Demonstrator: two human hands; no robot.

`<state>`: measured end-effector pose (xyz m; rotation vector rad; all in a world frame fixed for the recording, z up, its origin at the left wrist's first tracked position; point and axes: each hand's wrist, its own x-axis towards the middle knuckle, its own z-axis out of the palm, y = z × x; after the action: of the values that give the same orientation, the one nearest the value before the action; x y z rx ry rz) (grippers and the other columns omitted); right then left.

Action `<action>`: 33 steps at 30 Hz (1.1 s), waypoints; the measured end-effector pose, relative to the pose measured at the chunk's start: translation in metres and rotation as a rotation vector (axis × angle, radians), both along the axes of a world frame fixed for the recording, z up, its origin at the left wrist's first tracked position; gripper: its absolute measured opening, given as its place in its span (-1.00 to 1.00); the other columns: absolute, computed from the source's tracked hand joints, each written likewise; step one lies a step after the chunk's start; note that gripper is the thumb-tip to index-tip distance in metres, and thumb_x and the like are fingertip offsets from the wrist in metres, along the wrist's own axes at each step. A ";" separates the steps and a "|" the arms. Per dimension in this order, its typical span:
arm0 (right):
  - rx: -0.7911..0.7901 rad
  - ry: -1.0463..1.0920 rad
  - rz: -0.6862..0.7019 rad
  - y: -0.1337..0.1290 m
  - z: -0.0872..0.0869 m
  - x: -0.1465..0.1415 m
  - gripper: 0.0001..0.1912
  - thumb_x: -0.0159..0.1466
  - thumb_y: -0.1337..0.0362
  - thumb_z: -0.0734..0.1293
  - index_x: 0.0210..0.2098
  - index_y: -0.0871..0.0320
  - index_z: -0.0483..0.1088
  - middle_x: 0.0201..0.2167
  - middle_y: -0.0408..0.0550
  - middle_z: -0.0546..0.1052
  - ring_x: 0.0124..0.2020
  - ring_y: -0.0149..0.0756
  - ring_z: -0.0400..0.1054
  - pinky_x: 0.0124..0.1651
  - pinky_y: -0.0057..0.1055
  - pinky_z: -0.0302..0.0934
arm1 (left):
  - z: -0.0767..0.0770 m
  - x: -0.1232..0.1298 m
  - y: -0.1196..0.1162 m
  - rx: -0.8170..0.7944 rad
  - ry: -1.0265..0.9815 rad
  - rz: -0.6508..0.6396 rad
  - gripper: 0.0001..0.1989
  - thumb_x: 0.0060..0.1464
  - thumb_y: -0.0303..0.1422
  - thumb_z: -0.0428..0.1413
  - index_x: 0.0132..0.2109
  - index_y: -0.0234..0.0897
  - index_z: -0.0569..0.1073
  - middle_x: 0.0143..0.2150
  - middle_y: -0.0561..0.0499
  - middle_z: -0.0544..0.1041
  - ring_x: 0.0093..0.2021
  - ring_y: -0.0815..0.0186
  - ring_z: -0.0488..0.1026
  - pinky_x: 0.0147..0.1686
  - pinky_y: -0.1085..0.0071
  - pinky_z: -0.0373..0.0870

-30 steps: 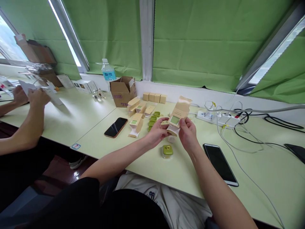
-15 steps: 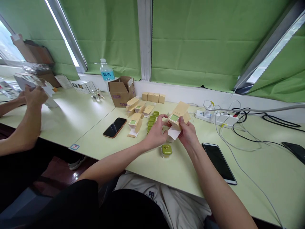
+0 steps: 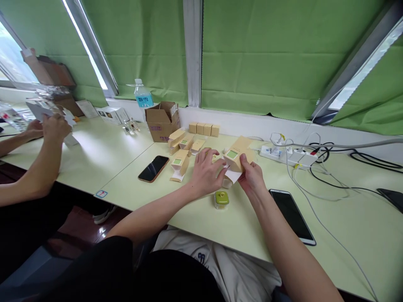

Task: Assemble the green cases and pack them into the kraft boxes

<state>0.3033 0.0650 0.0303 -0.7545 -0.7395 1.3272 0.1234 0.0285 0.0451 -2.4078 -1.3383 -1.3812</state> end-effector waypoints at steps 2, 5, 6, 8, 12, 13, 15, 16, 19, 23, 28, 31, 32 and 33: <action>0.002 -0.003 0.022 -0.001 0.001 -0.001 -0.34 0.00 -0.12 0.75 -0.08 0.14 0.62 -0.17 0.09 0.78 -0.06 0.15 0.72 -0.03 0.03 0.70 | 0.000 0.001 0.002 -0.041 -0.041 -0.008 -0.87 0.27 -0.31 0.24 -0.09 -0.11 0.68 0.19 -0.21 0.48 0.38 -0.15 0.23 0.41 -0.18 0.17; 0.026 0.008 0.046 -0.004 0.002 -0.003 -0.33 0.00 -0.09 0.76 -0.03 0.13 0.62 -0.08 0.09 0.78 -0.02 0.14 0.72 0.00 0.02 0.69 | -0.003 0.004 0.004 -0.176 -0.126 -0.101 -0.82 0.26 -0.30 0.25 -0.04 -0.11 0.72 0.26 -0.22 0.46 0.39 -0.15 0.23 0.44 -0.20 0.18; 0.025 0.013 0.043 -0.004 0.003 -0.003 -0.33 -0.01 -0.08 0.76 -0.04 0.13 0.63 -0.06 0.10 0.78 -0.01 0.13 0.71 0.01 0.01 0.69 | -0.005 0.005 0.005 -0.232 -0.162 -0.143 -0.80 0.25 -0.30 0.26 -0.03 -0.12 0.72 0.29 -0.22 0.46 0.40 -0.15 0.23 0.45 -0.21 0.18; 0.012 0.021 0.016 -0.005 0.003 -0.003 -0.33 -0.03 -0.05 0.77 -0.05 0.12 0.63 -0.02 0.10 0.77 0.00 0.11 0.71 0.00 -0.02 0.69 | -0.009 0.008 0.006 -0.323 -0.247 -0.217 -0.81 0.21 -0.30 0.30 -0.05 -0.12 0.74 0.33 -0.21 0.46 0.43 -0.17 0.21 0.47 -0.22 0.17; -0.020 0.016 -0.092 -0.003 0.001 -0.001 -0.34 -0.08 0.03 0.79 -0.06 0.12 0.63 -0.03 0.07 0.78 -0.06 0.05 0.71 -0.04 -0.04 0.70 | -0.012 0.010 0.008 -0.380 -0.381 -0.273 -0.92 0.19 -0.26 0.33 -0.25 -0.11 0.72 0.17 -0.17 0.59 0.36 -0.15 0.32 0.43 -0.15 0.23; -0.019 0.013 -0.121 -0.002 0.000 -0.001 -0.35 -0.09 0.05 0.80 -0.07 0.11 0.63 -0.03 0.06 0.78 -0.07 0.05 0.71 -0.04 -0.03 0.70 | -0.011 0.009 0.009 -0.377 -0.406 -0.258 -0.90 0.20 -0.25 0.32 -0.28 -0.12 0.69 0.09 -0.16 0.63 0.31 -0.13 0.37 0.39 -0.11 0.27; 0.004 0.015 -0.163 -0.001 -0.001 -0.001 -0.36 -0.09 0.08 0.79 -0.08 0.11 0.63 -0.03 0.07 0.78 -0.06 0.05 0.71 -0.03 -0.03 0.69 | -0.009 0.007 0.010 -0.376 -0.453 -0.208 -0.89 0.22 -0.25 0.31 -0.28 -0.13 0.62 -0.07 -0.11 0.65 0.14 -0.03 0.48 0.25 0.00 0.36; 0.021 0.017 -0.174 -0.001 -0.002 -0.002 -0.37 -0.09 0.09 0.79 -0.09 0.11 0.63 -0.02 0.07 0.78 -0.04 0.05 0.71 -0.01 -0.03 0.69 | -0.007 0.006 0.011 -0.384 -0.478 -0.182 -0.89 0.22 -0.25 0.31 -0.25 -0.14 0.57 -0.12 -0.08 0.64 0.06 0.03 0.51 0.17 0.07 0.40; 0.062 0.017 -0.173 -0.001 -0.003 -0.004 -0.40 -0.07 0.11 0.78 -0.09 0.12 0.63 -0.02 0.07 0.78 -0.02 0.05 0.71 0.02 -0.03 0.68 | -0.004 0.003 0.014 -0.465 -0.528 -0.137 -0.76 0.19 -0.22 0.34 -0.13 -0.15 0.44 -0.19 0.02 0.62 -0.12 0.18 0.55 -0.05 0.26 0.40; 0.055 0.002 -0.153 -0.003 -0.002 -0.004 -0.41 -0.06 0.09 0.77 -0.10 0.11 0.63 -0.04 0.05 0.78 -0.04 0.06 0.71 0.00 -0.03 0.68 | 0.000 0.000 0.019 -0.610 -0.526 -0.193 -0.76 0.23 -0.16 0.29 -0.13 -0.16 0.45 -0.32 0.04 0.65 -0.24 0.21 0.59 -0.18 0.32 0.38; 0.016 -0.031 -0.074 -0.008 0.002 -0.005 -0.34 -0.09 0.03 0.79 -0.07 0.10 0.62 -0.07 0.05 0.78 -0.07 0.07 0.72 -0.03 -0.02 0.68 | 0.007 0.000 0.021 -0.638 -0.526 -0.238 -0.75 0.23 -0.16 0.25 -0.34 -0.21 0.51 -0.37 -0.01 0.64 -0.30 0.20 0.61 -0.20 0.30 0.45; 0.036 -0.063 0.010 -0.011 0.005 -0.006 -0.31 -0.06 -0.06 0.78 -0.04 0.07 0.60 -0.04 0.02 0.78 -0.05 0.02 0.71 -0.01 -0.07 0.68 | 0.015 -0.006 0.027 -0.625 -0.510 -0.213 -0.73 0.21 -0.17 0.26 -0.38 -0.23 0.54 -0.40 0.00 0.61 -0.34 0.23 0.54 -0.25 0.33 0.41; 0.038 -0.069 0.033 -0.012 0.006 -0.006 -0.30 -0.04 -0.11 0.77 -0.04 0.06 0.59 -0.06 0.00 0.78 -0.05 -0.01 0.71 -0.03 -0.10 0.68 | 0.020 -0.011 0.032 -0.608 -0.512 -0.200 -0.74 0.21 -0.18 0.25 -0.38 -0.24 0.55 -0.40 0.00 0.61 -0.35 0.24 0.51 -0.27 0.34 0.39; 0.039 -0.076 0.049 -0.013 0.006 -0.006 -0.29 -0.02 -0.15 0.76 -0.03 0.04 0.58 -0.09 -0.01 0.78 -0.06 -0.04 0.70 -0.04 -0.13 0.67 | 0.025 -0.019 0.039 -0.586 -0.512 -0.180 -0.74 0.21 -0.20 0.25 -0.38 -0.25 0.56 -0.41 0.01 0.60 -0.37 0.26 0.48 -0.29 0.35 0.36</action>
<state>0.2976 0.0522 0.0367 -0.7633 -0.8471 1.3306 0.1049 0.0672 0.0703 -2.6758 -1.9089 -1.9881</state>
